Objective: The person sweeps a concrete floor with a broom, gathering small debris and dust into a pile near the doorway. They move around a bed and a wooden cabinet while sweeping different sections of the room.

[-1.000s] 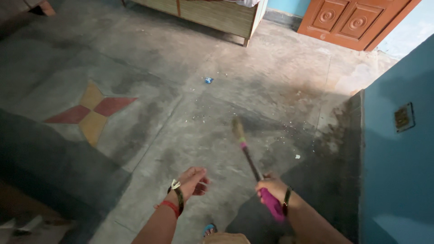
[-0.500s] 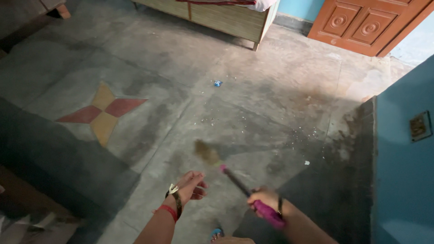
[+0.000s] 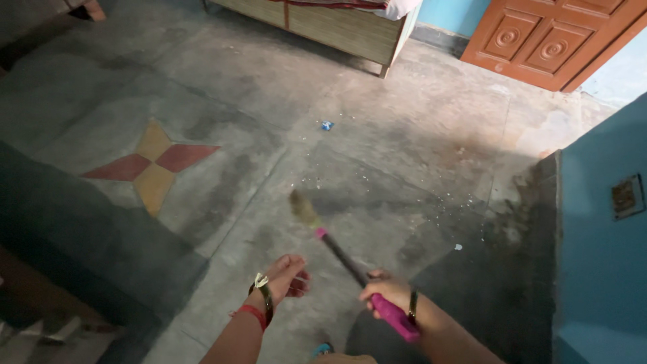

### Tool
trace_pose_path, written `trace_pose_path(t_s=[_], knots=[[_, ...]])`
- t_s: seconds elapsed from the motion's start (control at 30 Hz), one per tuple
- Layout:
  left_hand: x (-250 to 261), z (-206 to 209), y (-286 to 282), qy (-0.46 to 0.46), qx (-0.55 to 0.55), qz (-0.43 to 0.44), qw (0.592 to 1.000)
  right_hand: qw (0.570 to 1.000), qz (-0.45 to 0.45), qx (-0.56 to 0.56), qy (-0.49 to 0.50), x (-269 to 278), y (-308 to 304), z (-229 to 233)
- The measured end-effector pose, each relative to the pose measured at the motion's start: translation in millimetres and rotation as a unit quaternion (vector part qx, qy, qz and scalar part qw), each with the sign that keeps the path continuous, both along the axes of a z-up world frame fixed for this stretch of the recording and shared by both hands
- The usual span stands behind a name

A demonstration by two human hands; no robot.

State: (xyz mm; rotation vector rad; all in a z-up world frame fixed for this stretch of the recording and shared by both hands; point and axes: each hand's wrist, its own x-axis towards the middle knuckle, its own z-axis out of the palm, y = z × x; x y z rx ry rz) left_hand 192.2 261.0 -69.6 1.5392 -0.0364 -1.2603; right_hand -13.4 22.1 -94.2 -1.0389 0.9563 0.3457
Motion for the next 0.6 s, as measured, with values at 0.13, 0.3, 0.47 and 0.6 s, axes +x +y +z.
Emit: trace_pose_path(t_s=[0.13,0.3,0.47,0.6], knots=[[4,6,7,-0.009,0.002,0.013,1.000,0.996,0.054,0.074,-0.016,16,5,-21],[6,18,33,-0.016,0.026,0.042,0.999,0.995,0.059,0.086,-0.008,20,-27,-65],[6,21,59,-0.009,0.006,0.072,0.997,0.997,-0.014,-0.076,-0.028,49,-19,-56],[7,25,69,-0.013,0.013,0.089,0.996,0.998,-0.017,-0.054,-0.023,80,4,-30]])
